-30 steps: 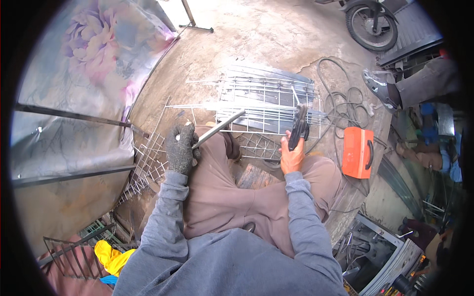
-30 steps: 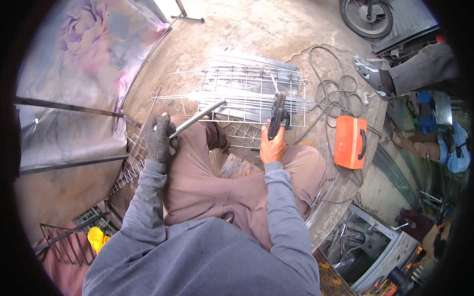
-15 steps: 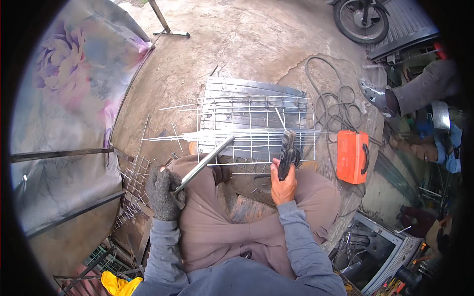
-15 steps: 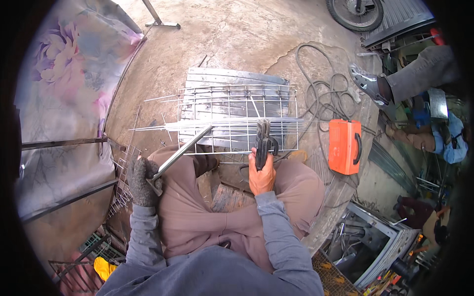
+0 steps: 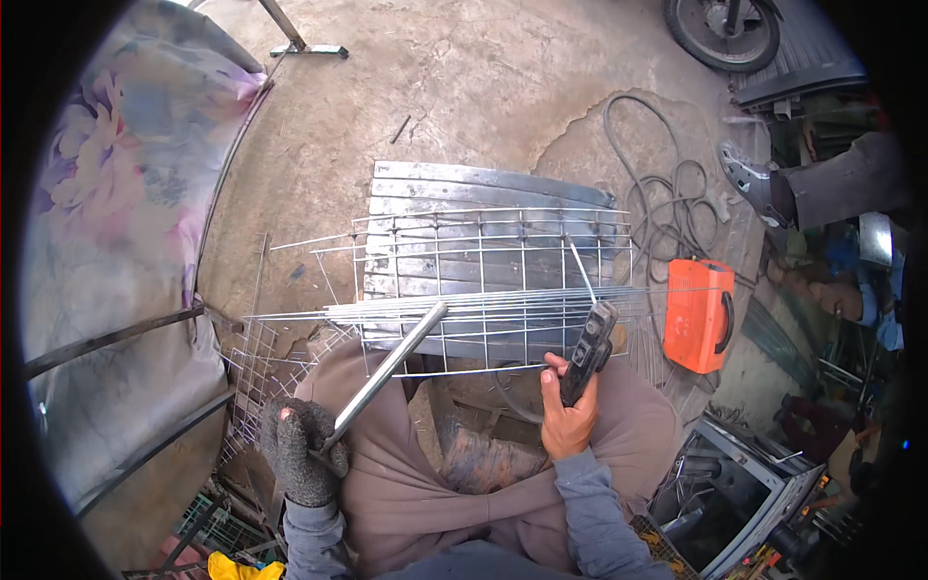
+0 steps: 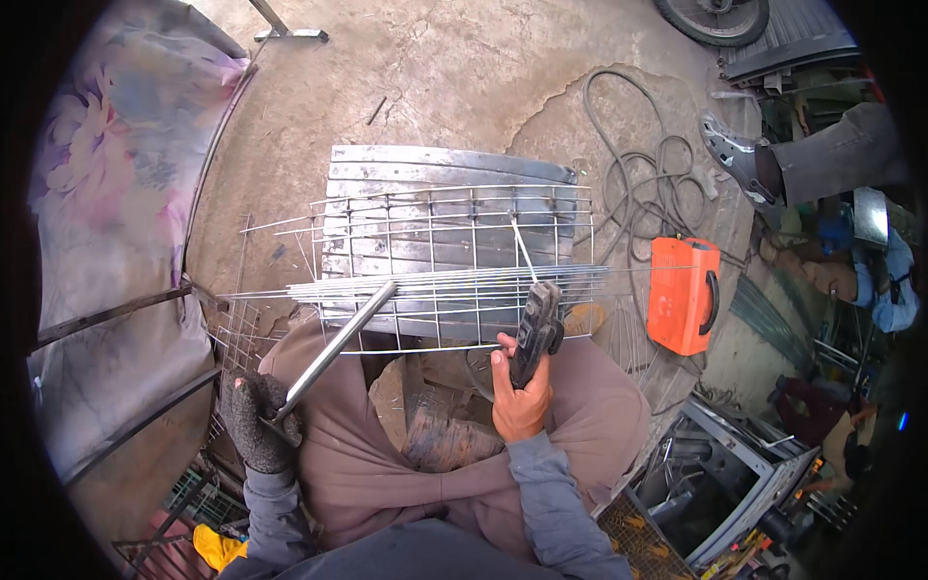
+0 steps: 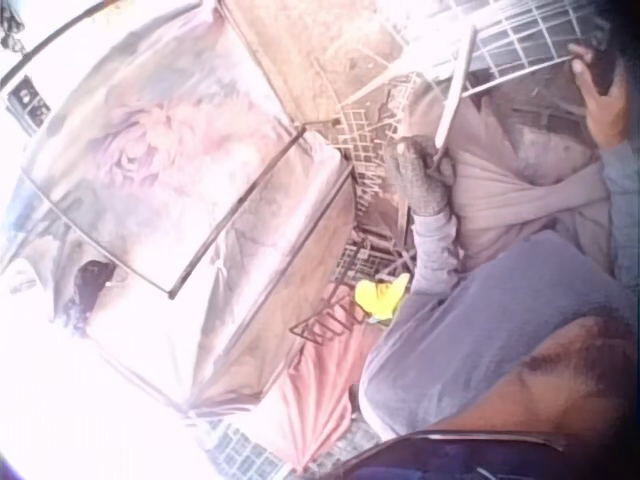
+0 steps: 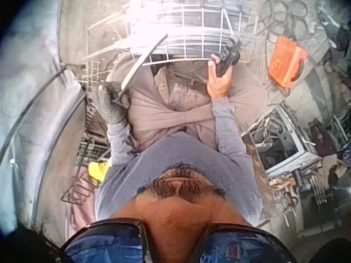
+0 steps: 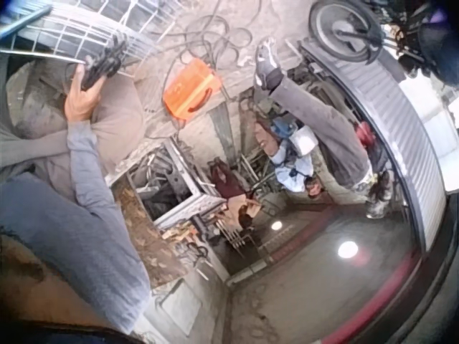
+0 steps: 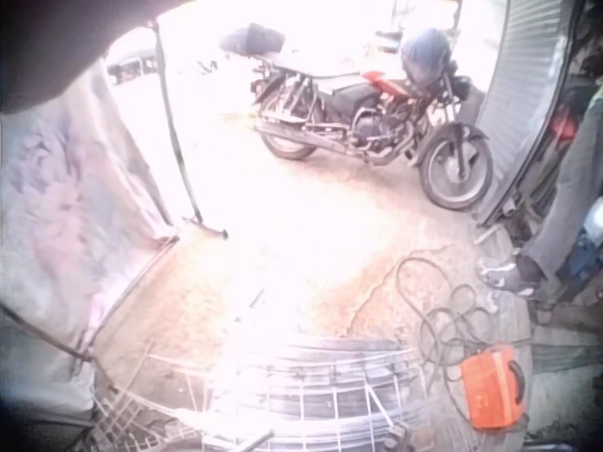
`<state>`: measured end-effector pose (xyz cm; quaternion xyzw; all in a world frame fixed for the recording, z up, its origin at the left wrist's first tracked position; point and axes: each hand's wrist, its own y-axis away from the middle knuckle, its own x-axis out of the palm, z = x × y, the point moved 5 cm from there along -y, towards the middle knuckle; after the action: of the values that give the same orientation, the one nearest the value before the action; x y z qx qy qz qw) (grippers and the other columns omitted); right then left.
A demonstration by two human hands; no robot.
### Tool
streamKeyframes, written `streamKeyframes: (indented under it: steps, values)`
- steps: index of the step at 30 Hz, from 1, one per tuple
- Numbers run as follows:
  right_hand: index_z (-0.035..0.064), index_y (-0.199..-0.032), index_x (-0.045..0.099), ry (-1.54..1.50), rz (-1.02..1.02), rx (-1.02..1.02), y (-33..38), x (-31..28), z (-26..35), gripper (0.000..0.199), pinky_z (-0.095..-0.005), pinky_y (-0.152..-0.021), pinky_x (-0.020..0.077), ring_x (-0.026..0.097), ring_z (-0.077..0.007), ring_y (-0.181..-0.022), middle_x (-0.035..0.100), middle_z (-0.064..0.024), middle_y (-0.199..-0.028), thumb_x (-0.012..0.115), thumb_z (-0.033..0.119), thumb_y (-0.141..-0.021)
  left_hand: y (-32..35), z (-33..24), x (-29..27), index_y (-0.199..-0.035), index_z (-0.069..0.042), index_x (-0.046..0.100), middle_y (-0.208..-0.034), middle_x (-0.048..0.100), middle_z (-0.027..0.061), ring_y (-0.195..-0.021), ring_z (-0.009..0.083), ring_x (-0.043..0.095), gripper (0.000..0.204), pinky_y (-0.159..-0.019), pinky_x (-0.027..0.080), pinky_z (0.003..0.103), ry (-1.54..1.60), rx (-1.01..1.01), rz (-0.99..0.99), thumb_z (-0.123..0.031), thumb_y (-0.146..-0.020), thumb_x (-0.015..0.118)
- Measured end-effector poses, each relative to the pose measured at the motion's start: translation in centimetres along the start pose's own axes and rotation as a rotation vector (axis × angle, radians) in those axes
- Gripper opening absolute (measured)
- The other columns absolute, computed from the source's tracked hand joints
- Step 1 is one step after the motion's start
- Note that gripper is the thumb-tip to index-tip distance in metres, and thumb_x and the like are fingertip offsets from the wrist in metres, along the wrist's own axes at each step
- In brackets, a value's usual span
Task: Welding a wire mesh grid using a handheld welding torch.
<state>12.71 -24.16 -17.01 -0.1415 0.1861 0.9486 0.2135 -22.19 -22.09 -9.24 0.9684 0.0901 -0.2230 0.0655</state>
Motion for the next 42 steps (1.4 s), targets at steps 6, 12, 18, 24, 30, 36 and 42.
streamKeyframes:
  steps: [6, 12, 18, 24, 30, 36, 42]
  values:
    - [0.0024, -0.109, 0.051, -0.026, -0.011, 0.023, -0.1, -0.3, -0.4, 0.022, -0.0241, -0.072, 0.0522, 0.060, -0.0076, -0.083, 0.069, -0.0140, -0.117, 0.067, 0.009, -0.097, -0.5, -0.7, 0.8, -0.087, -0.005, 0.044, -0.074, 0.040, 0.0033, -0.063, 0.0129, 0.043, 0.026, -0.052, 0.036, 0.028, 0.480, -0.309, -0.076, -0.022, -0.107, 0.045]
    - [-0.0017, -0.117, 0.056, -0.087, -0.012, 0.107, 0.2, -0.2, -0.7, 0.029, -0.0297, -0.087, 0.0511, 0.063, -0.0128, -0.095, 0.072, -0.0101, -0.115, 0.070, 0.013, -0.096, -0.2, 1.2, -0.2, -0.114, -0.004, 0.051, -0.080, 0.042, 0.0039, -0.065, 0.0146, 0.044, 0.013, -0.055, 0.038, 0.028, 0.317, -0.076, 0.041, -0.013, -0.105, 0.048]
    - [0.0040, -0.110, 0.050, -0.021, -0.001, 0.041, 0.0, -0.2, -0.8, 0.024, -0.0227, -0.066, 0.0532, 0.061, -0.0068, -0.083, 0.069, -0.0130, -0.117, 0.068, 0.013, -0.097, -0.1, -0.7, 0.1, -0.148, -0.010, 0.042, -0.085, 0.045, 0.0056, -0.068, 0.0181, 0.048, 0.050, -0.059, 0.040, 0.031, -0.268, 0.482, 0.044, -0.010, -0.099, 0.054]
    - [-0.0015, -0.115, 0.054, -0.089, -0.018, 0.134, 0.1, -0.4, -0.4, 0.030, -0.0308, -0.089, 0.0518, 0.065, -0.0151, -0.099, 0.072, -0.0131, -0.116, 0.071, 0.016, -0.096, 0.9, 2.6, -0.8, -0.153, -0.012, 0.038, -0.089, 0.046, 0.0074, -0.069, 0.0190, 0.048, 0.060, -0.059, 0.041, 0.034, 0.025, 0.087, 0.136, -0.010, -0.096, 0.058]
    - [-0.0016, -0.115, 0.054, -0.078, -0.026, 0.133, 0.2, -0.3, -0.5, 0.030, -0.0312, -0.089, 0.0523, 0.066, -0.0158, -0.099, 0.072, -0.0137, -0.115, 0.071, 0.015, -0.096, -0.1, 0.7, -0.1, -0.146, -0.010, 0.043, -0.088, 0.044, 0.0061, -0.068, 0.0181, 0.047, 0.049, -0.058, 0.040, 0.031, -0.105, 0.269, 0.078, -0.007, -0.098, 0.053]
    - [-0.0016, -0.113, 0.053, -0.114, -0.031, 0.149, 0.2, -0.4, -0.4, 0.028, -0.0306, -0.089, 0.0524, 0.066, -0.0153, -0.100, 0.072, -0.0141, -0.116, 0.070, 0.012, -0.096, 0.7, 2.3, -0.6, -0.134, -0.008, 0.047, -0.084, 0.043, 0.0048, -0.064, 0.0162, 0.044, 0.035, -0.055, 0.037, 0.028, -0.050, 0.185, 0.099, -0.005, -0.100, 0.050]
    - [-0.0019, -0.114, 0.052, -0.111, -0.010, 0.127, 0.2, -0.1, -0.3, 0.028, -0.0308, -0.090, 0.0521, 0.065, -0.0164, -0.102, 0.070, -0.0159, -0.117, 0.069, 0.011, -0.097, -0.3, 0.8, 0.3, -0.088, -0.006, 0.044, -0.068, 0.037, 0.0019, -0.059, 0.0133, 0.042, 0.027, -0.049, 0.034, 0.028, -0.165, 0.208, -0.072, -0.027, -0.104, 0.049]
